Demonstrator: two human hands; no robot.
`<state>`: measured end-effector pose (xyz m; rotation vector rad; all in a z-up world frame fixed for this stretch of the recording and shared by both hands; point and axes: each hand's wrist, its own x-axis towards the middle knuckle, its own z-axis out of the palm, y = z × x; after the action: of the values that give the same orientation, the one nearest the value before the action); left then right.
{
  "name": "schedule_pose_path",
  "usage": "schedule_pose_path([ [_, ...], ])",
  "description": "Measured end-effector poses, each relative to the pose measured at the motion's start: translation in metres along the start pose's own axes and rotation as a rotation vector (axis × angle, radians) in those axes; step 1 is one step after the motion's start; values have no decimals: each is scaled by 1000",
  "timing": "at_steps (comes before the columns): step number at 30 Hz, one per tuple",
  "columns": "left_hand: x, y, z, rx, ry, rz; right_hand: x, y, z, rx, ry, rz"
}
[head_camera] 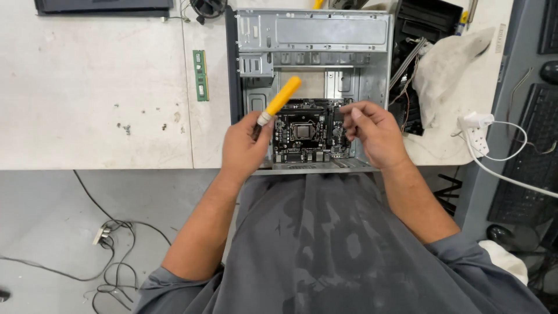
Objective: Securing a motherboard into a computer case using a screwdriver, followed by installing a RAM module and a CPU cooler.
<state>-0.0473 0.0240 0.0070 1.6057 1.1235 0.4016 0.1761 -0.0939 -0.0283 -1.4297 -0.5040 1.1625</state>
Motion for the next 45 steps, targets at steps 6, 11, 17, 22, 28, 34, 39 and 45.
schedule_pose_path([
  [6, 6, 3, 22, 163, -364, 81, 2, -5, 37, -116, -327, -66],
  [11, 42, -27, 36, 416, -394, 109, 9, 0, 10, -340, -4, -222],
  [17, 81, -79, 88, 973, -473, 280, -4, -6, -12, -512, 129, -380],
  [22, 88, -85, 95, 1049, -516, 281, -11, -2, -22, -519, 89, -338],
  [28, 83, -72, 87, 1022, -545, 226, -8, 11, -32, -410, 132, -433],
  [34, 81, -59, 63, 459, -172, -195, -7, 13, -32, -388, 139, -467],
  [39, 88, -99, 72, 99, 155, -421, -3, 23, -42, -336, 124, -486],
  [45, 79, -81, 72, 263, 149, -438, -7, 17, -36, -368, 114, -493],
])
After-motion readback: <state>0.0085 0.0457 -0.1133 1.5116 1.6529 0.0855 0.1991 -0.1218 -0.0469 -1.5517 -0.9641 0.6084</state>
